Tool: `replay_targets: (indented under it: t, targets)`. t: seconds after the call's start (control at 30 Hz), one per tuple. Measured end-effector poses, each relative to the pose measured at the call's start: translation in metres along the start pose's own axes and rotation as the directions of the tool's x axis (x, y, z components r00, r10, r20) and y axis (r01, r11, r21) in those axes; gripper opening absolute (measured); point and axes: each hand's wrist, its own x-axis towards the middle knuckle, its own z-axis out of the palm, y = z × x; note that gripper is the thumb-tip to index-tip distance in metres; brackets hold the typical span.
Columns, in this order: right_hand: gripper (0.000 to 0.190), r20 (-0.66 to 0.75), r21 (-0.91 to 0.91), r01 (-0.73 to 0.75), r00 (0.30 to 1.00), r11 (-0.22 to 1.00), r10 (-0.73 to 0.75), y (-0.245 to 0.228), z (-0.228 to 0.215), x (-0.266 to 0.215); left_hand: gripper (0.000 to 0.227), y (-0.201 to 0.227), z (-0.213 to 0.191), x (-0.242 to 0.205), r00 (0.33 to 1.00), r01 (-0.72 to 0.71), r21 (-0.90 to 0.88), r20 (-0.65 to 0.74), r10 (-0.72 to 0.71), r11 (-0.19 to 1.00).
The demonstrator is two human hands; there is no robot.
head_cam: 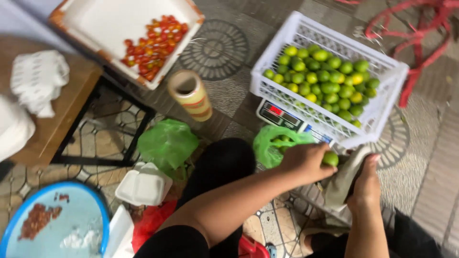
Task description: Cleaning individual limes with a cloth and placing them into a plastic bag for weighing.
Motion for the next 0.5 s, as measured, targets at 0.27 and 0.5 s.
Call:
replay_targets:
  t: [0.27, 0.5]
  targets:
    - [0.043, 0.184, -0.255, 0.294, 0.95, 0.921, -0.253, 0.022, 0.001, -0.002, 0.038, -0.012, 0.013, 0.01, 0.956, -0.267, -0.08, 0.105, 0.274, 0.961]
    - [0.051, 0.1, 0.102, 0.099, 0.989, 0.99, -0.11, 0.023, 0.02, -0.007, 0.03, -0.042, 0.022, 0.027, 0.884, -0.454, -0.241, -0.008, 0.467, 0.858]
